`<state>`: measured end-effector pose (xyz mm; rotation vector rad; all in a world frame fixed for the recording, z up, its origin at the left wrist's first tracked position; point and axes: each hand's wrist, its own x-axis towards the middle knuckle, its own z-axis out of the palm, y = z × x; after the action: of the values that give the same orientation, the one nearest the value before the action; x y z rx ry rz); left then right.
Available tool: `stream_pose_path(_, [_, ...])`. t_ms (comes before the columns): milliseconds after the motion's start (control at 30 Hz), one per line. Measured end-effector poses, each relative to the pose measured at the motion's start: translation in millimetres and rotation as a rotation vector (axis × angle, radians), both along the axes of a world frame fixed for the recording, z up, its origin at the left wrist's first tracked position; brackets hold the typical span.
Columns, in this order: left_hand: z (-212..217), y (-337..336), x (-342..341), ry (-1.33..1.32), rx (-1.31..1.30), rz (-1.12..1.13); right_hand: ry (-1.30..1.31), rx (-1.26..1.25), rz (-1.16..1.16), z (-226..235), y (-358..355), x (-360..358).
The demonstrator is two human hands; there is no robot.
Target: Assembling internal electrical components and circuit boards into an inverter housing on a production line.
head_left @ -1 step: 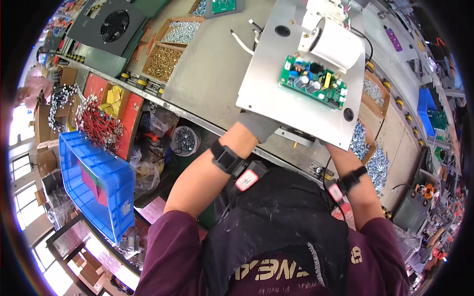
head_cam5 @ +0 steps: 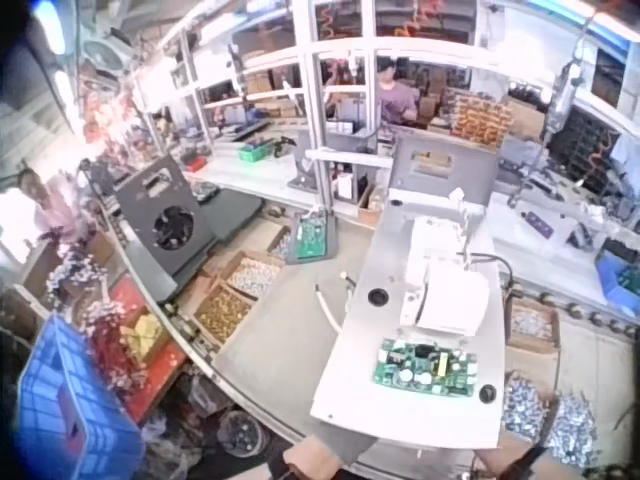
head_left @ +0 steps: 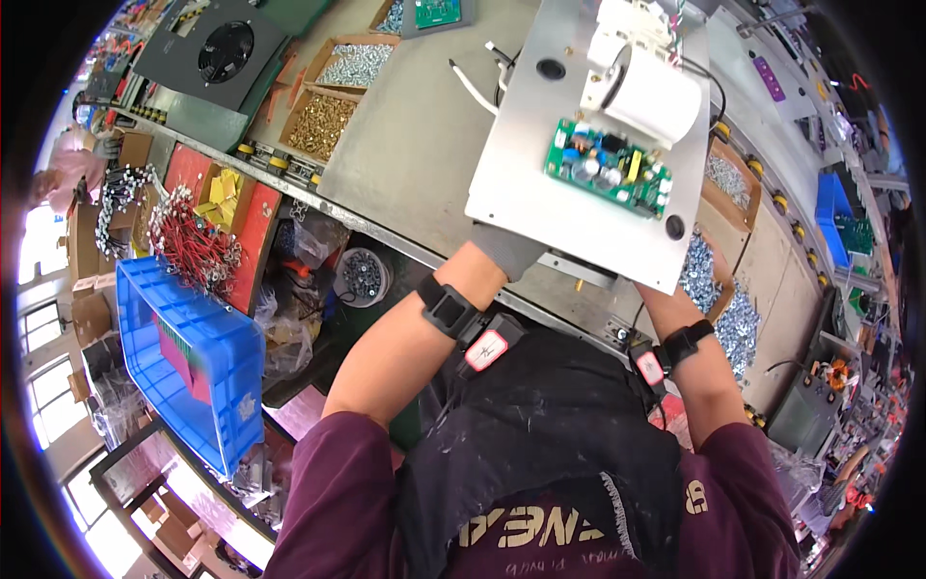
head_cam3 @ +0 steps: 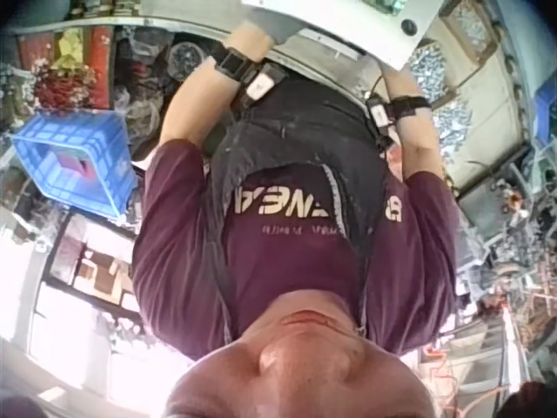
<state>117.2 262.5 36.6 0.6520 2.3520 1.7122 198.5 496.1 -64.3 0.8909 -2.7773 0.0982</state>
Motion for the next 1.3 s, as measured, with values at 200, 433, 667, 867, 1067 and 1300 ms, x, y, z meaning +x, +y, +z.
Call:
stream_pose_path(200, [-9.2, -17.1, 7.5, 0.168, -0.178, -0.065, -0.266, -0.221, -0.252, -27.2, -7.2, -9.3])
stream_pose_path(433, [-11.3, -18.7, 28.7, 0.066, -0.206, -0.023, -0.144, -0.157, -0.211, -0.5, -15.8, 8.4])
stream_pose_path(667, [44.0, -130.3, 73.1, -0.518, -0.102, 0.263, -0.694, -0.348, -0.267, 101.8, -76.0, -15.1])
stream_pose_path(867, [82.4, -346.1, 45.4, -0.377, -0.134, 0.414, -0.733, -0.305, -0.260, 68.1, -70.6, -3.8])
stream_pose_path(1067, [83.7, -606.9, -53.0, -0.411, -0.749, 0.881, -0.560, -0.093, -0.349, 24.2, -30.5, 20.5])
stream_pose_path(1300, [14.9, -760.1, -110.7, -0.744, -1.205, 1.340, -0.340, 0.064, -0.580, 99.8, -87.9, 46.6])
